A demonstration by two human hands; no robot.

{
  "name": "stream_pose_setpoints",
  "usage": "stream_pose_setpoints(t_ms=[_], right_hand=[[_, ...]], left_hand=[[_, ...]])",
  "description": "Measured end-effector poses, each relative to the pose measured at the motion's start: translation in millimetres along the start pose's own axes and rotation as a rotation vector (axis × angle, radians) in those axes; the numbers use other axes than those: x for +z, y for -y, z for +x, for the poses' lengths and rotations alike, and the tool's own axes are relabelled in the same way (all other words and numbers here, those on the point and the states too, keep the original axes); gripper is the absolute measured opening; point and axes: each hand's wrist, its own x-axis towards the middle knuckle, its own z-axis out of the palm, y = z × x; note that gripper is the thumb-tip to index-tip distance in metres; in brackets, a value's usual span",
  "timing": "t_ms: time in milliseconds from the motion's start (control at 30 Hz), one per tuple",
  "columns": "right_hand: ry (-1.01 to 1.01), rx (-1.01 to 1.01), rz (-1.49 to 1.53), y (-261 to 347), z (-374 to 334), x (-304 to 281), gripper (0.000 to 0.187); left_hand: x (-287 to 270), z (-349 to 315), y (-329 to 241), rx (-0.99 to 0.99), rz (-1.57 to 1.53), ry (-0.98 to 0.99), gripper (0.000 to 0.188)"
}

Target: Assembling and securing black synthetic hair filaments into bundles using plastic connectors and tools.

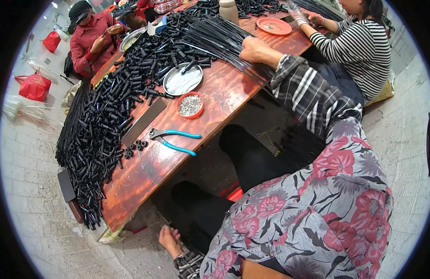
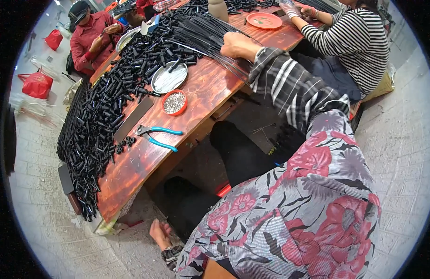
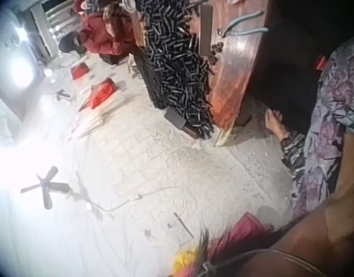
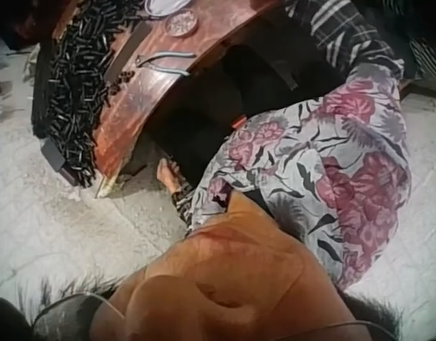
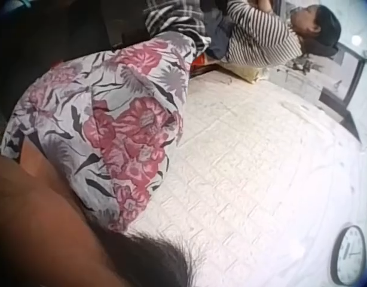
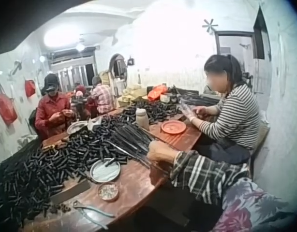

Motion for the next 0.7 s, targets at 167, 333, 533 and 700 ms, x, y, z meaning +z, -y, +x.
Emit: stream_pose_setpoints(t_ms=[167,333,533,700], right_hand=[[0.186,-0.039,0.162,-5,9,-1,0.026],[-0.059,-0.148,-0.068,-7,-9,6,0.033],[-0.043,-0.066,0.254,-10,3,6,0.028],[-0.160,-0.027,0.617,1,7,-29,0.024]], left_hand=[[51,-64,-88,0.452,-0.062,0.145,0.020],[149,-98,-146,1.259,0.236,0.150,0.026],[232,-89,-158,1.493,0.645,0.014,0.029],[235,-88,-148,1.474,0.531,0.035,0.026]])
